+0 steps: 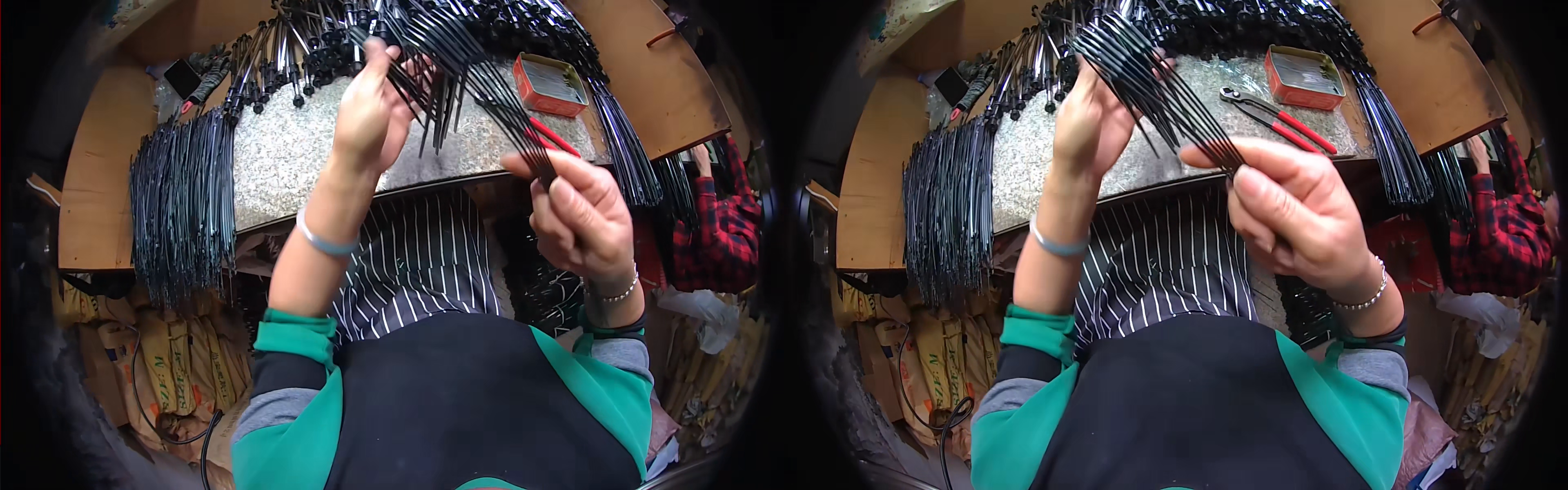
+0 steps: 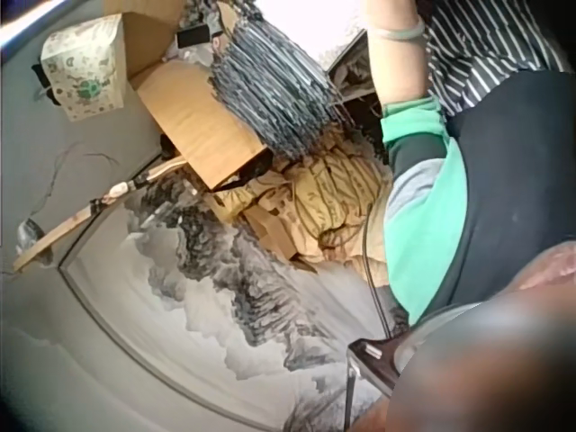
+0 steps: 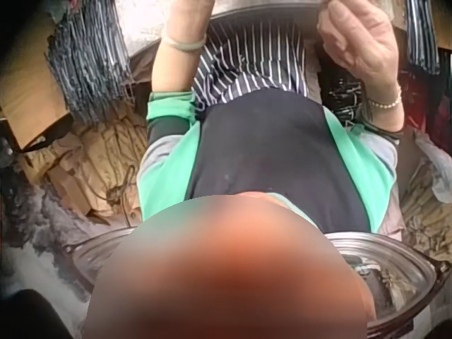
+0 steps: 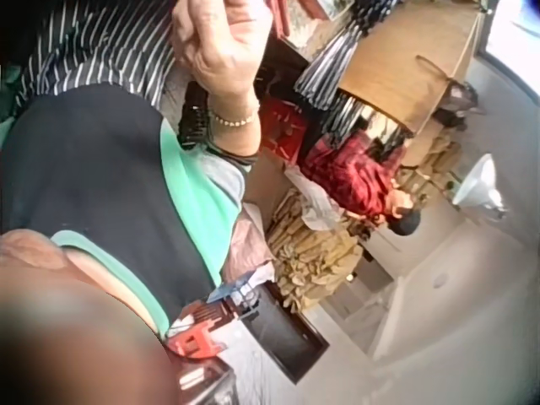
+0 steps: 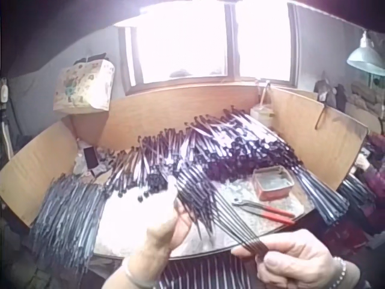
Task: Assembling wiring components by bundling wires and inserting them into a plastic housing using pliers.
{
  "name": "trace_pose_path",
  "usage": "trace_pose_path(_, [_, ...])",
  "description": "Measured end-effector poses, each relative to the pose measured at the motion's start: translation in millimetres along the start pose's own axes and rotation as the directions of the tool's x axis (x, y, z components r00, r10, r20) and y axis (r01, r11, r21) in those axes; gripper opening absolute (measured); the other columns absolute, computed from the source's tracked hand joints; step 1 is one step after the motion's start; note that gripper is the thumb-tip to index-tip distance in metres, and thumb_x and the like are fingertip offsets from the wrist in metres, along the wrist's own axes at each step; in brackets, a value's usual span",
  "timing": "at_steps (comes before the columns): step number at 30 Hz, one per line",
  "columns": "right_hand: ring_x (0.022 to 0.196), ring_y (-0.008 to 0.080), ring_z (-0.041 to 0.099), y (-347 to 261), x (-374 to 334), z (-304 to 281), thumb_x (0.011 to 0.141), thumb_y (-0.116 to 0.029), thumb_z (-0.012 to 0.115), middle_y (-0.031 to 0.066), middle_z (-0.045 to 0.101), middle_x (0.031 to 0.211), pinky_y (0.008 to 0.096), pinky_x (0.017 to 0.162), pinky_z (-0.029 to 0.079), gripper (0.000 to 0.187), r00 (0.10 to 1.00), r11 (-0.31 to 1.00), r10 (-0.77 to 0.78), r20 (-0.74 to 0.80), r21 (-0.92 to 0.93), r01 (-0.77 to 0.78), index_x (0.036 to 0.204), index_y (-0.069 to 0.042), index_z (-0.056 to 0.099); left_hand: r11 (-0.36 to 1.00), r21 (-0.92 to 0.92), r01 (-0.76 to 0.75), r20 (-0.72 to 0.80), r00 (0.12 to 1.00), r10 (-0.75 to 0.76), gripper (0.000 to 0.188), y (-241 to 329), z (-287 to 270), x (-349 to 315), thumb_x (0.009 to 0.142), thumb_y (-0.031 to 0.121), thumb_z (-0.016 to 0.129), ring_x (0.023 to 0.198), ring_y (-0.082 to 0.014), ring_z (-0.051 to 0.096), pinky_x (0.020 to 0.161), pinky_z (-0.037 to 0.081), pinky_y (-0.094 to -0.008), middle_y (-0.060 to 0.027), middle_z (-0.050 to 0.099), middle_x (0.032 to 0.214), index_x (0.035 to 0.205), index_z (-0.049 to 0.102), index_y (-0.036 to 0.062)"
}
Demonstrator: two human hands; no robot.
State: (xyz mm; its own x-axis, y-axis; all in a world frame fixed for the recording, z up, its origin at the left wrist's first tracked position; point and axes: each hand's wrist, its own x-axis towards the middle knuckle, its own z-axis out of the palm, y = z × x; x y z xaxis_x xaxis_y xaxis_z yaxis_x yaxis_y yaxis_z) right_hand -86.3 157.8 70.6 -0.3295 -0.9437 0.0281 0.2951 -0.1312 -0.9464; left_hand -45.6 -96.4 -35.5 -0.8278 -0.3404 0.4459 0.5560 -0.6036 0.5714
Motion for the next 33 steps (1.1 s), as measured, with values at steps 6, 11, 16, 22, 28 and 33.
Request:
trace_pose_path(6, [0.057, 0.0080, 0.052, 91.5, -37.6, -41.0, 0.090, -0.002, 0.043, 0.0043, 0.054, 0.064, 0.0199, 0.054, 0.042, 0.016, 0.977, 0.822, -0.210, -0.048, -0.550, 0.149, 0.094, 0.005, 0.057, 0.837, 0.538, -0.103, 0.228, 0.973, -0.027, 0.027, 0.8, 69.5, 39.2, 0.096, 0.022, 0.039, 0.072, -0.0165, 0.057, 0.077, 0.051, -0.0359, -0.0039, 0.050, 0.072, 0.101, 0.051, -0.0015])
trace_pose_path(11, [0.065, 0.0194, 0.058, 176.7, -16.0, -66.9, 0.084, 0.003, 0.050, 0.0100, 0.060, 0.075, 0.0280, 0.060, 0.047, 0.009, 0.898, 0.739, -0.419, -0.132, -0.625, 0.253, 0.090, 0.003, 0.057, 0.736, 0.675, -0.058, 0.199, 0.974, -0.105, 0.020, -16.1, 58.4, 16.8, 0.096, 0.018, 0.042, 0.078, -0.0165, 0.060, 0.078, 0.050, -0.0329, -0.0063, 0.056, 0.076, 0.097, 0.051, 0.0003])
trace_pose_path(16, [0.082, 0.0342, 0.059, 219.1, -6.3, -98.5, 0.081, -0.002, 0.055, 0.0202, 0.060, 0.086, 0.0357, 0.073, 0.048, 0.015, 0.969, 0.434, -0.246, 0.001, -0.894, 0.111, 0.094, 0.003, 0.057, 0.440, 0.897, -0.047, 0.168, 0.956, -0.240, 0.016, -28.1, 29.1, 0.1, 0.093, 0.013, 0.046, 0.088, -0.0172, 0.060, 0.081, 0.048, -0.0289, -0.0087, 0.063, 0.089, 0.098, 0.054, 0.0000])
trace_pose_path(22, [0.067, 0.0225, 0.063, 112.0, 4.9, -92.3, 0.081, -0.010, 0.060, 0.0126, 0.064, 0.073, 0.0295, 0.064, 0.049, 0.017, 0.921, 0.738, 0.260, -0.291, -0.555, -0.384, 0.094, 0.001, 0.063, 0.081, 0.980, -0.184, 0.197, 0.958, -0.210, 0.015, -18.2, 18.3, -15.6, 0.086, 0.012, 0.057, 0.085, -0.0185, 0.061, 0.078, 0.047, -0.0276, -0.0065, 0.060, 0.085, 0.097, 0.060, 0.0015])
trace_pose_path(28, [0.068, 0.0170, 0.061, 108.3, 86.8, -88.1, 0.077, -0.010, 0.066, 0.0075, 0.061, 0.081, 0.0268, 0.061, 0.048, 0.020, 0.922, 0.377, -0.386, 0.032, -0.906, 0.190, 0.095, -0.003, 0.064, -0.100, 0.980, -0.173, 0.149, 0.966, -0.211, 0.027, -19.4, 32.8, -19.7, 0.077, 0.011, 0.068, 0.075, -0.0148, 0.059, 0.065, 0.048, -0.0250, -0.0041, 0.053, 0.079, 0.103, 0.064, 0.0059])
trace_pose_path(33, [0.080, 0.0228, 0.061, 121.0, 116.6, -104.4, 0.075, -0.014, 0.067, 0.0083, 0.060, 0.091, 0.0310, 0.069, 0.049, 0.023, 0.877, 0.403, -0.420, 0.231, -0.819, 0.409, 0.097, -0.010, 0.065, 0.083, 0.970, -0.229, 0.230, 0.973, -0.002, 0.036, -22.8, 20.3, -23.2, 0.071, 0.006, 0.072, 0.061, -0.0126, 0.055, 0.057, 0.048, -0.0231, -0.0044, 0.054, 0.078, 0.106, 0.064, 0.0071])
